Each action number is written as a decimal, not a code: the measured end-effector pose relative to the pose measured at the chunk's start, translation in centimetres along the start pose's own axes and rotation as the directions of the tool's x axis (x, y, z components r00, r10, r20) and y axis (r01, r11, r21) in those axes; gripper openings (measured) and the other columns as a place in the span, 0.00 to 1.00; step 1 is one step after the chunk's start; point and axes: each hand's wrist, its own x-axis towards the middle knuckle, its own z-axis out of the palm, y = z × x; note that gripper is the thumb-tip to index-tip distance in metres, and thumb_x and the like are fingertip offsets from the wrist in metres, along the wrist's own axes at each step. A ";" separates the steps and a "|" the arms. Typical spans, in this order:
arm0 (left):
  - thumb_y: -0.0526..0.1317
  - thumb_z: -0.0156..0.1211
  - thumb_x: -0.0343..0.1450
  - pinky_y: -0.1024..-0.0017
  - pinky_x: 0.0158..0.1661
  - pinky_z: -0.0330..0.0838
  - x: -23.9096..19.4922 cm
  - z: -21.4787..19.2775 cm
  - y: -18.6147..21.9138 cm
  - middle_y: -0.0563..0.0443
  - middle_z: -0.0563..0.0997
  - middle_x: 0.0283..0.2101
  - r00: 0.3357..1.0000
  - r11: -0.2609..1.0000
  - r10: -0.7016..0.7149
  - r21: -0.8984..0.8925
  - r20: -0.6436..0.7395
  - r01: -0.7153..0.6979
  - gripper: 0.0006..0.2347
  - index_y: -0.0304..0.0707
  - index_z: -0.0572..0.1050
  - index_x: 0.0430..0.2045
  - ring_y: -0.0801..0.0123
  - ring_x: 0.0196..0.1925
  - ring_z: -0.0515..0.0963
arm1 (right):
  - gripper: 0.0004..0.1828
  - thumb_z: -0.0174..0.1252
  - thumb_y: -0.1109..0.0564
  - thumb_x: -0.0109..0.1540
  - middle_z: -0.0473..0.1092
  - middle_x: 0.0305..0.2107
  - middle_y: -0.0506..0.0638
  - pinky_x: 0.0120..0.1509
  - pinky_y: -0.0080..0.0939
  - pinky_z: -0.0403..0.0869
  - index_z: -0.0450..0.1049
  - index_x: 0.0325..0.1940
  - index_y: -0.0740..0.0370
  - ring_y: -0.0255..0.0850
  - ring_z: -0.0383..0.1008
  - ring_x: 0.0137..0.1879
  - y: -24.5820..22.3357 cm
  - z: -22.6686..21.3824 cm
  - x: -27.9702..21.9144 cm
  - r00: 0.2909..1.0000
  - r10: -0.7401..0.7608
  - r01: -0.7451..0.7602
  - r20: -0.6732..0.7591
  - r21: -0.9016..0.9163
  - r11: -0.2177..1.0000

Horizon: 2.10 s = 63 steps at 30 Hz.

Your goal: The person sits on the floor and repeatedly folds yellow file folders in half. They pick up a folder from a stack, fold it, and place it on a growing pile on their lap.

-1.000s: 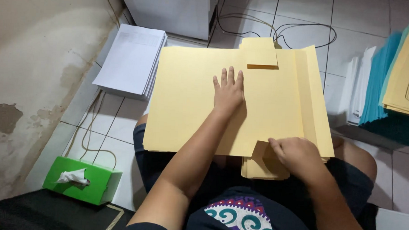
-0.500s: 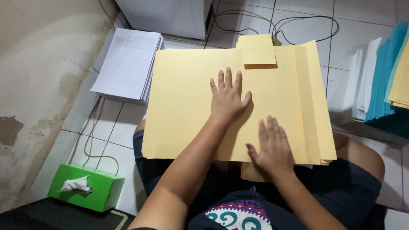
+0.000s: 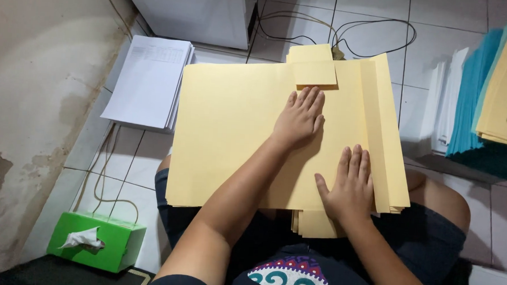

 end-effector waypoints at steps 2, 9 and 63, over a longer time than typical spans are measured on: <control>0.54 0.33 0.76 0.48 0.74 0.46 3.4 -0.2 -0.6 0.39 0.70 0.63 0.998 0.999 -0.041 0.007 -0.056 0.042 0.24 0.39 0.67 0.60 0.47 0.73 0.63 | 0.53 0.38 0.25 0.64 0.44 0.76 0.68 0.78 0.66 0.52 0.47 0.80 0.68 0.63 0.38 0.83 -0.2 -0.2 0.1 1.000 0.018 -0.018 0.014 0.003 1.000; 0.44 0.43 0.74 0.50 0.60 0.60 11.1 2.6 -4.3 0.41 0.75 0.48 0.917 0.998 -0.054 0.011 -0.395 0.063 0.15 0.31 0.70 0.47 0.49 0.53 0.71 | 0.54 0.42 0.26 0.62 0.38 0.79 0.60 0.73 0.60 0.57 0.41 0.81 0.63 0.56 0.36 0.83 -0.1 0.9 0.6 0.998 0.041 -0.043 -0.037 -0.057 0.997; 0.45 0.31 0.79 0.38 0.72 0.34 -4.9 -4.6 -4.0 0.34 0.51 0.77 0.913 0.906 -0.408 -0.113 0.026 0.408 0.26 0.37 0.51 0.74 0.43 0.80 0.46 | 0.56 0.45 0.22 0.61 0.43 0.76 0.66 0.82 0.57 0.42 0.44 0.82 0.57 0.60 0.41 0.82 0.9 -2.3 0.6 0.876 -0.426 0.456 0.227 -0.097 0.885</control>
